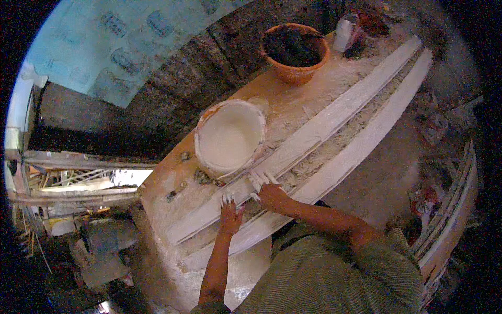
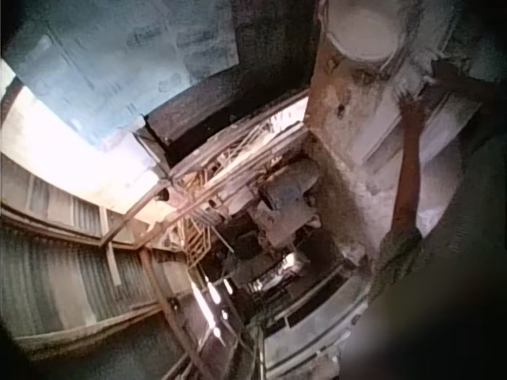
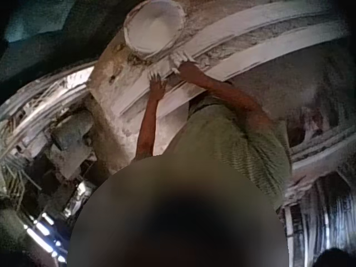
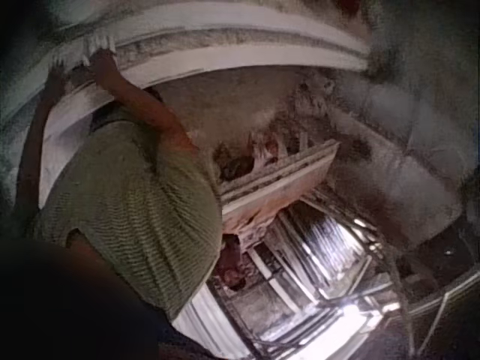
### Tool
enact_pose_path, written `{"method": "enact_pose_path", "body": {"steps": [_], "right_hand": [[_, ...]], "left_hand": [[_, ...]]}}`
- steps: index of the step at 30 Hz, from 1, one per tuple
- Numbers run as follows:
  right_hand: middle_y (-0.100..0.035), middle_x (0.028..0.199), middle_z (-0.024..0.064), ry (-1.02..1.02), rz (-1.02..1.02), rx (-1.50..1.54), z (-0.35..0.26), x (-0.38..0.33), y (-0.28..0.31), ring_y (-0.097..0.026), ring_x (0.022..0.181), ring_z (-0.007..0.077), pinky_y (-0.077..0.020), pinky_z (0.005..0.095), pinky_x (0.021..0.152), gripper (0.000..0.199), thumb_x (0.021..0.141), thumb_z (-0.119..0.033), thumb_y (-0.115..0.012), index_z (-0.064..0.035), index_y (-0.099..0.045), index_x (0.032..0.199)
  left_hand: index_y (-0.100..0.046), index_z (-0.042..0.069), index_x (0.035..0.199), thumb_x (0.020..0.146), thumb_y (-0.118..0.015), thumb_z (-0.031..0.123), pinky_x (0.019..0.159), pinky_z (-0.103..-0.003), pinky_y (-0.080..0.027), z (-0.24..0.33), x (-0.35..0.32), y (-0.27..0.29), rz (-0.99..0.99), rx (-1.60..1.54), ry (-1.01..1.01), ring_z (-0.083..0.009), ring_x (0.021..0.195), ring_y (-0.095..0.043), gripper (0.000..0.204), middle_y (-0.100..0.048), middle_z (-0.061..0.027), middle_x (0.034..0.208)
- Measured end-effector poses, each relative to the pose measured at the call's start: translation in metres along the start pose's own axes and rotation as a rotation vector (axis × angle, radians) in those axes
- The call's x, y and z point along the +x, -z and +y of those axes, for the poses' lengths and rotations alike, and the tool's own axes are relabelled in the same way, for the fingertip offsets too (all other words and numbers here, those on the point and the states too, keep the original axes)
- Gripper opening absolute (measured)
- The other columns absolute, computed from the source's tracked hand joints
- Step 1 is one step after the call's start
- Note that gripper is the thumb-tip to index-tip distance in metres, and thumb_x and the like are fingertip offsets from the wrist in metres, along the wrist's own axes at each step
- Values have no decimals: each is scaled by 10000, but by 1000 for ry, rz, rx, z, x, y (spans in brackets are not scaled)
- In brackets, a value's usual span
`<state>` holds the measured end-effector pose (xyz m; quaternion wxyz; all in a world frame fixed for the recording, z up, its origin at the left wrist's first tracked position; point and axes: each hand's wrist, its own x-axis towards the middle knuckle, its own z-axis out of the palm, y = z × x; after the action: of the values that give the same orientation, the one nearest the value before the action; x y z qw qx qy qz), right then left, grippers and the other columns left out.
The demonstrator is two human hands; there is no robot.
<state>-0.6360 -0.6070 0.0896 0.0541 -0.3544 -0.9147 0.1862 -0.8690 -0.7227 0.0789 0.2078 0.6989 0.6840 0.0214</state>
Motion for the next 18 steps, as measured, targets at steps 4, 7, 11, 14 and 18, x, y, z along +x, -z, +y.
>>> {"method": "enact_pose_path", "body": {"steps": [4, 7, 11, 14, 18], "right_hand": [[-681, 991, 216, -132, -291, -82, -8, 10, 23, -681, 960, 407, -540, 618, 782, 553, 934, -494, -522, 6, -735, 1034], [-679, 982, 222, -315, -254, -79, 17, -2, 34, -677, 940, 402, -535, 616, 731, 501, 901, -445, -553, 7, -735, 1021], [-680, 965, 217, -177, -17, -185, 18, -14, 16, -667, 889, 379, -523, 621, 658, 449, 884, -404, -583, 6, -729, 995], [-657, 870, 249, -28, -118, -53, -6, -12, -17, -642, 812, 405, -508, 646, 725, 546, 921, -502, -542, 13, -723, 919], [-645, 873, 226, -167, -147, -128, 13, -17, -41, -635, 843, 412, -507, 635, 757, 557, 880, -515, -594, 15, -697, 1013]], "left_hand": [[-283, -75, 1527, 1037, -490, 422, 1222, -553, -191, -26, -26, -2, 63, -145, 150, -517, 1485, -188, 728, -221, -360, 1582], [-292, -81, 1521, 1042, -481, 420, 1217, -548, -210, -27, -26, 0, 181, -134, 89, -523, 1476, -205, 718, -243, -363, 1572], [-329, -91, 1500, 1049, -469, 411, 1219, -534, -219, -14, -3, 11, 59, -133, 68, -505, 1476, -225, 690, -258, -363, 1566], [-377, -88, 1478, 1048, -463, 419, 1224, -522, -220, 6, 30, 20, 15, -95, -88, -483, 1479, -241, 671, -268, -354, 1567], [-436, -74, 1450, 1049, -437, 444, 1231, -505, -220, 35, 83, 21, -71, 138, -361, -464, 1472, -274, 654, -319, -319, 1562]]}}
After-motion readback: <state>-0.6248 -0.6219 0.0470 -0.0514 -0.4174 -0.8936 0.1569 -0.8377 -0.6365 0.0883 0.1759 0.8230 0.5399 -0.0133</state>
